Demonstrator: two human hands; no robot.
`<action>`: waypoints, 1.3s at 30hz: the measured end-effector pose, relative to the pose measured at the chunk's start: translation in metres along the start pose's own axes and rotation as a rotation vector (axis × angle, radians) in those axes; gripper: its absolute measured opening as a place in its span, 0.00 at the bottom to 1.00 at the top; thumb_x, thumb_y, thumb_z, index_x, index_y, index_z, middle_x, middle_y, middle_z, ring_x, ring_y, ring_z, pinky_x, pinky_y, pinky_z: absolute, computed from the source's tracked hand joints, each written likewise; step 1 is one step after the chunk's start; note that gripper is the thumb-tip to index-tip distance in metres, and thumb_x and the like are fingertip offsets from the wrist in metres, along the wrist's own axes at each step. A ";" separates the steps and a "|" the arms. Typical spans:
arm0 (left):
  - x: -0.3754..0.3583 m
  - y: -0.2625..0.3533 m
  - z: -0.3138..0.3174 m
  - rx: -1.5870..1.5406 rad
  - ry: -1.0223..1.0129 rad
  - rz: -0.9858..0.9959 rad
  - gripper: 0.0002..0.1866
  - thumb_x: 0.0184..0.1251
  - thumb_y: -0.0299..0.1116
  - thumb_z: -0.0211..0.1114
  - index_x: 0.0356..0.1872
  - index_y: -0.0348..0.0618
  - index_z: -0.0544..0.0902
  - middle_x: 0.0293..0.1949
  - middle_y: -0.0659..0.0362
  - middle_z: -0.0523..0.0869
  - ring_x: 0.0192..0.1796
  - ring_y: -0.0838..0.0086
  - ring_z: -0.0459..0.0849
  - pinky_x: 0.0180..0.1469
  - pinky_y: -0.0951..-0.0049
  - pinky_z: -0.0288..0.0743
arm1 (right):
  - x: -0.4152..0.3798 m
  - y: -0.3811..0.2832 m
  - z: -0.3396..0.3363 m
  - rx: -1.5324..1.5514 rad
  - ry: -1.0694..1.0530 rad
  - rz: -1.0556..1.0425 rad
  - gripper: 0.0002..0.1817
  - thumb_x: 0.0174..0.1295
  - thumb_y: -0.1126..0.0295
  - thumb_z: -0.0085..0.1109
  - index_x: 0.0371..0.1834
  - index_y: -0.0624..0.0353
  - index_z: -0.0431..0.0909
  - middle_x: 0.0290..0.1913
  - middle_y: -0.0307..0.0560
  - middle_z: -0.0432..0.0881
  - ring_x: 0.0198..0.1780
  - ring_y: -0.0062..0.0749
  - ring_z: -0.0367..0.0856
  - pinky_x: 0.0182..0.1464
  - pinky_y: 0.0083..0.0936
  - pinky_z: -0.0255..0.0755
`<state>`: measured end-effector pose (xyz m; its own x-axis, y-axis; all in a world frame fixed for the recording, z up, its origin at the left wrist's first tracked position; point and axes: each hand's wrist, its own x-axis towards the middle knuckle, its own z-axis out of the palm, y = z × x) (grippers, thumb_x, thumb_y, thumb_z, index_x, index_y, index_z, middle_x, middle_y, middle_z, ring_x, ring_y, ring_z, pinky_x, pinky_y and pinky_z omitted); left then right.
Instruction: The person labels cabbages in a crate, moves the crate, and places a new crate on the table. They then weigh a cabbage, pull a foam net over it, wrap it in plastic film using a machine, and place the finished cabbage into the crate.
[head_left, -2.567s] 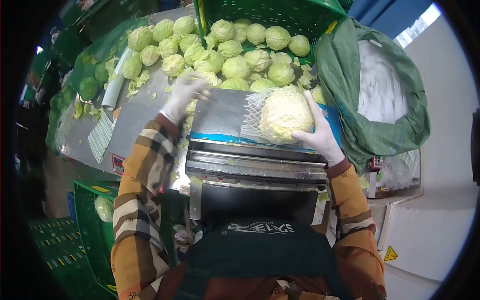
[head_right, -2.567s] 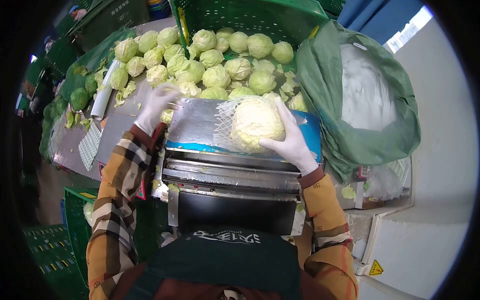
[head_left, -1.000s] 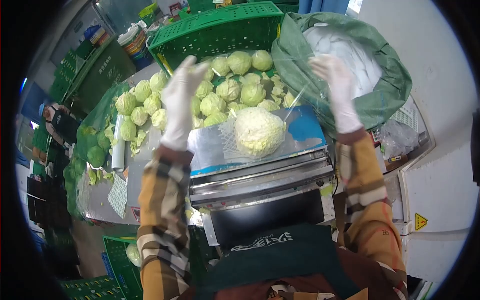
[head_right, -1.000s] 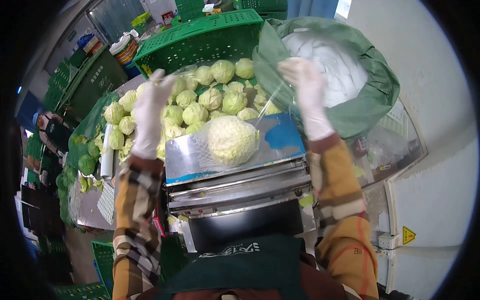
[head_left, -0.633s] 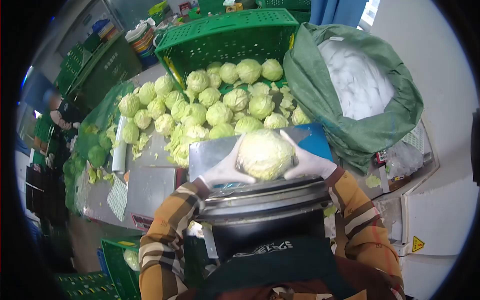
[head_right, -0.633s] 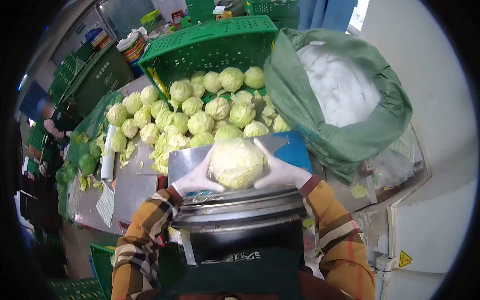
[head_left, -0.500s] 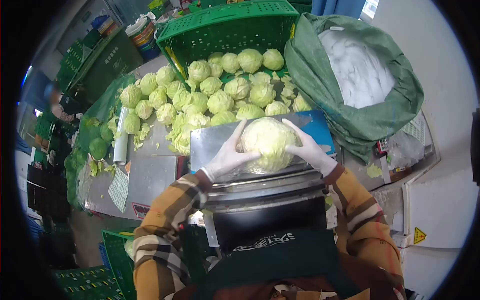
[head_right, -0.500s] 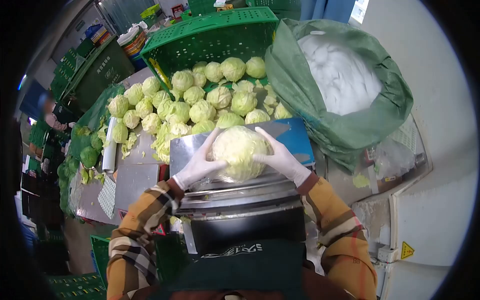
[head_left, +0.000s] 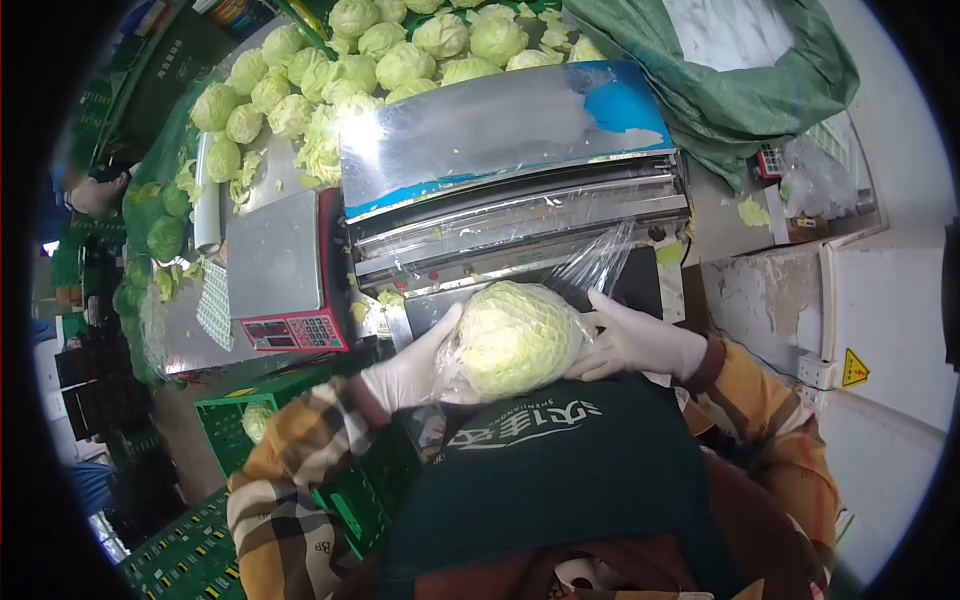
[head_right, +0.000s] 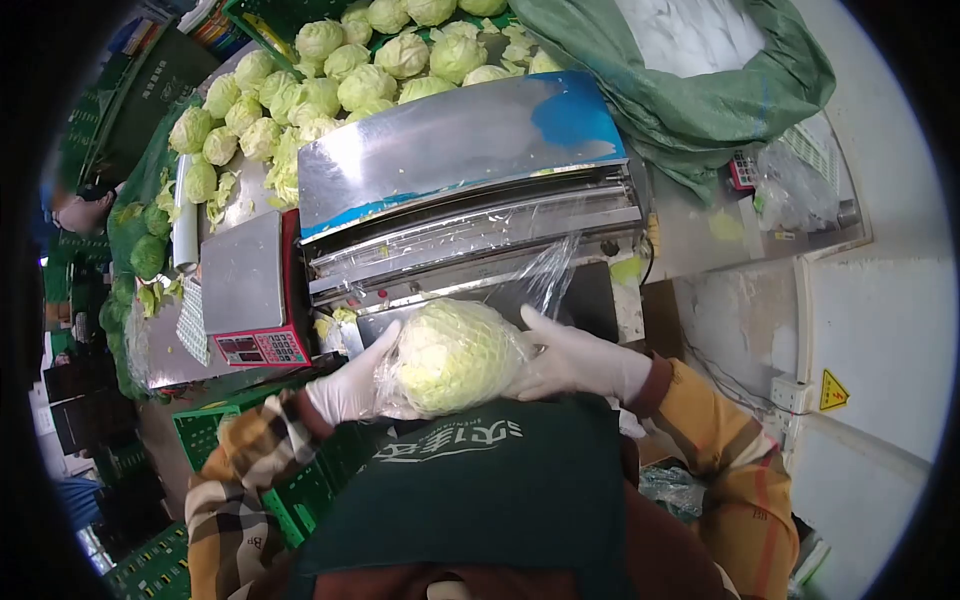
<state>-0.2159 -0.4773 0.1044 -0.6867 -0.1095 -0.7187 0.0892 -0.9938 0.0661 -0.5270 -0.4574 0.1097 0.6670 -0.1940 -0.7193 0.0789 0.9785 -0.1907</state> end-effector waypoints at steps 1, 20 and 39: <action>-0.006 -0.008 -0.001 0.002 -0.005 -0.002 0.47 0.64 0.76 0.45 0.73 0.50 0.65 0.67 0.50 0.75 0.66 0.58 0.77 0.63 0.51 0.76 | -0.005 0.013 -0.003 -0.099 0.049 -0.184 0.37 0.72 0.41 0.43 0.70 0.63 0.65 0.61 0.56 0.78 0.59 0.40 0.81 0.59 0.28 0.76; -0.025 -0.054 -0.010 -0.072 1.190 1.502 0.18 0.79 0.40 0.55 0.26 0.44 0.76 0.12 0.70 0.67 0.10 0.88 0.59 0.11 0.82 0.49 | 0.033 0.000 0.025 -0.436 0.900 -1.489 0.06 0.72 0.73 0.56 0.39 0.62 0.81 0.25 0.29 0.72 0.24 0.10 0.64 0.25 0.12 0.57; 0.061 -0.020 -0.175 0.905 1.648 1.399 0.09 0.66 0.37 0.68 0.33 0.44 0.82 0.24 0.47 0.82 0.25 0.57 0.82 0.27 0.62 0.74 | 0.203 -0.008 0.038 -1.717 0.829 -1.363 0.04 0.63 0.69 0.54 0.40 0.49 0.76 0.28 0.43 0.81 0.28 0.40 0.85 0.27 0.36 0.77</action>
<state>-0.1334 -0.4605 -0.0616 0.4654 -0.8324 0.3009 -0.7243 -0.1628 0.6700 -0.3637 -0.5024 -0.0094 0.4231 -0.8461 0.3242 -0.7014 -0.5323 -0.4740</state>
